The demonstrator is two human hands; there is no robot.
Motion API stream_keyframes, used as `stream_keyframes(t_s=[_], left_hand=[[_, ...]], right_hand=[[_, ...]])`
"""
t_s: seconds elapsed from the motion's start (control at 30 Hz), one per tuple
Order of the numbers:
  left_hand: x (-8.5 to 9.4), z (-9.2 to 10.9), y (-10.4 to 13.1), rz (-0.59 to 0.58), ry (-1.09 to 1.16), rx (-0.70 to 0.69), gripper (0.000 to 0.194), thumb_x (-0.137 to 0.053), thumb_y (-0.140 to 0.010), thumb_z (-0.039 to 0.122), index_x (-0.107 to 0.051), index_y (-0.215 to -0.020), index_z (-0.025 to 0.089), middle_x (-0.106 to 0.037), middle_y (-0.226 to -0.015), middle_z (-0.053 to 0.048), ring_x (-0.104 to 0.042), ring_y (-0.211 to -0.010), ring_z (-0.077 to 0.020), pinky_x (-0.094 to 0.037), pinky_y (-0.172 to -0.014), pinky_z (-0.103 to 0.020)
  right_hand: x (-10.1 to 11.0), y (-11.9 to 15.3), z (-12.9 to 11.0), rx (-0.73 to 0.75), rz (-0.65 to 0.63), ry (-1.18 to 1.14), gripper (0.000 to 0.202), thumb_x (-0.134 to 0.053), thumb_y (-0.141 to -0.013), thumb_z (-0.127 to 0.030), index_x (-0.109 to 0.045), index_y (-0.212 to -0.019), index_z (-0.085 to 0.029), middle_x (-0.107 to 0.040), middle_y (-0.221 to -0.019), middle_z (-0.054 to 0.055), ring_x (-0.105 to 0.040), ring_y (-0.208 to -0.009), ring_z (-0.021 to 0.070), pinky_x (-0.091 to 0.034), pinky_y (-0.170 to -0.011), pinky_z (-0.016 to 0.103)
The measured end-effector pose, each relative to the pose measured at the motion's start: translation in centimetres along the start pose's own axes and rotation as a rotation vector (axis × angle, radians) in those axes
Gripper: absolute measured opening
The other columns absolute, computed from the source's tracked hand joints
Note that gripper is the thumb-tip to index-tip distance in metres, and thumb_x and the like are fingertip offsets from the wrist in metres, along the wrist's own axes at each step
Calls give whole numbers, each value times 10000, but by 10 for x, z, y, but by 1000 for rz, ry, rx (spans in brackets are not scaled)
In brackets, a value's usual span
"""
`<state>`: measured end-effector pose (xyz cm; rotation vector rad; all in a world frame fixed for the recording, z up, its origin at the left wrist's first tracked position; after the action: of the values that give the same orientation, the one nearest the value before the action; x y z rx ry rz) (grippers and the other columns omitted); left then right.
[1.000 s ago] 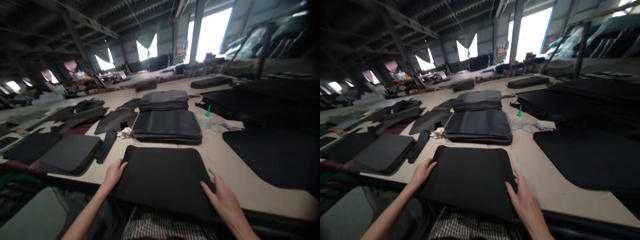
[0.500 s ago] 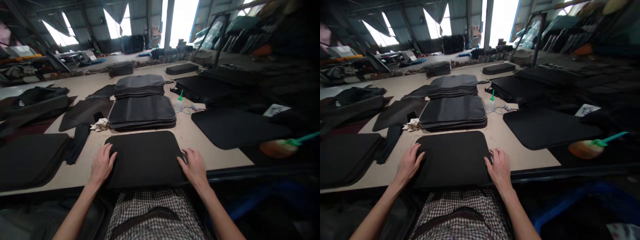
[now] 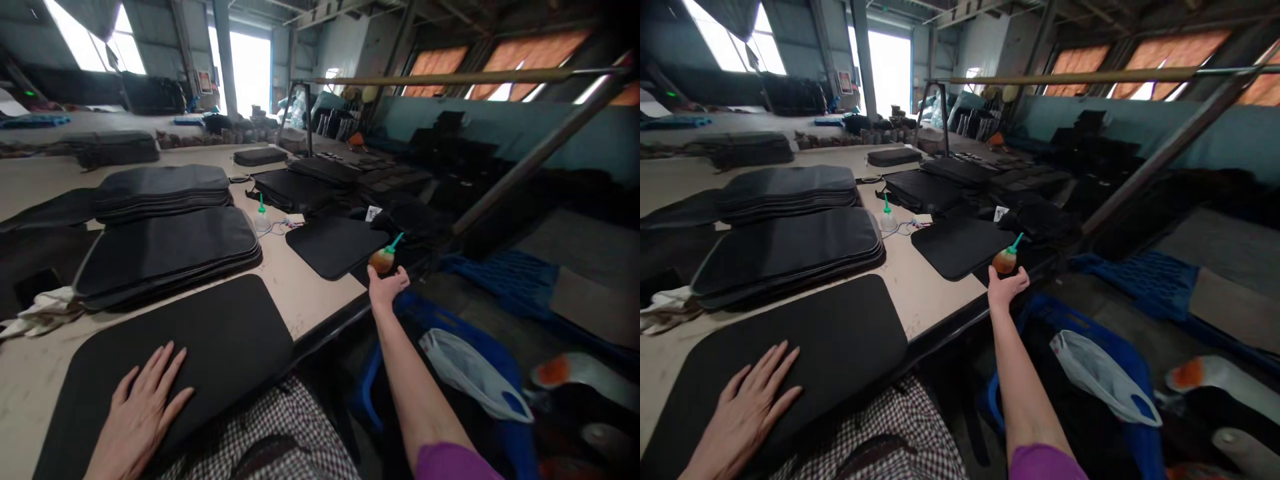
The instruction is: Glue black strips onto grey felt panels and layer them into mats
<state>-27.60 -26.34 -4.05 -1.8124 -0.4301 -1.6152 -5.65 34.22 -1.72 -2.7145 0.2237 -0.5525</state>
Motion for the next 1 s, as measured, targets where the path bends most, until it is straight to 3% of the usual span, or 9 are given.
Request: stream_keyframes(t_s=[0.1,0.23,0.37,0.47,0.57,0.7,0.83,0.93,1.0], left_hand=[[3,4,0,14,-15,-16,637,-374,-979,495,-390,-1575,272,-332,-1665,-81,-338,-1522,-285,-272,-1197,-531],[4,5,0,10,-40,-28,635,-397,-988,517,-399,-1570,264,-306,-1676,-82,-326,-1527,-282,-263,-1203,-522],[6,4,-1,-13,-52,-7,654,-425,-988,550,-382,-1578,270,-307,-1675,-80,-333,-1523,-283,-261,-1208,-518],[6,4,-2,-25,-42,-1,660,-439,-985,572,-392,-1573,277,-324,-1670,-76,-336,-1521,-284,-262,-1209,-511],[5,3,-2,-35,-28,5,652,-446,-985,580,-410,-1564,281,-338,-1664,-77,-339,-1518,-294,-255,-1212,-515],[7,2,-4,-37,-18,8,657,-430,-996,598,-395,-1571,282,-337,-1663,-85,-349,-1512,-302,-256,-1207,-525],[20,8,-4,-72,-18,24,654,-379,-1013,619,-397,-1568,274,-327,-1666,-94,-345,-1516,-284,-277,-1194,-517],[28,10,-5,-127,20,45,665,-322,-1018,639,-401,-1564,268,-333,-1664,-86,-317,-1530,-262,-259,-1207,-505],[33,6,-5,-136,50,88,721,-285,-999,688,-383,-1570,259,-329,-1666,-88,-304,-1535,-263,-214,-1224,-525]], right_hand=[[-11,-30,4,-42,-65,1,887,-853,-601,-389,-409,-1311,-95,-406,-1402,291,-341,-1351,452,-254,-1158,597],[-18,-46,6,-107,-141,-102,804,-854,-549,-404,-490,-1215,-140,-556,-1273,205,-484,-1234,415,-312,-1133,576],[-18,-38,-10,-119,-205,-340,804,-717,-677,-510,-409,-1342,-179,-533,-1336,145,-544,-1223,336,-445,-1061,524],[-18,-12,-43,-82,-367,-525,831,-676,-712,-522,-348,-1434,-273,-534,-1380,76,-610,-1184,285,-547,-961,466],[-24,43,-94,-65,-695,-719,823,-783,-697,-440,-420,-1425,-315,-595,-1323,46,-655,-1138,292,-557,-960,470],[-45,155,-158,-152,-1150,-764,741,-859,-706,-408,-533,-1356,-260,-659,-1236,65,-674,-1074,298,-567,-938,441],[-69,262,-206,-166,-1342,-819,637,-905,-675,-376,-617,-1225,-233,-683,-1180,57,-645,-1097,288,-549,-948,374],[-83,330,-231,-188,-1485,-851,583,-866,-742,-394,-611,-1240,-228,-679,-1189,65,-634,-1103,283,-545,-926,361],[-90,362,-244,-159,-1552,-822,515,-804,-816,-450,-612,-1241,-229,-674,-1175,69,-645,-1037,277,-564,-815,342]])
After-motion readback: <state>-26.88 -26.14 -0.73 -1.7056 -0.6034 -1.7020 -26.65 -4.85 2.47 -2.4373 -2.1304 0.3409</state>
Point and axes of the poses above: each hand's wrist, its own y-axis away from the middle knuckle, its own x-axis out of the back of the hand, z = x × y, the point moved 8 cm from there along -y, towards the middle knuckle
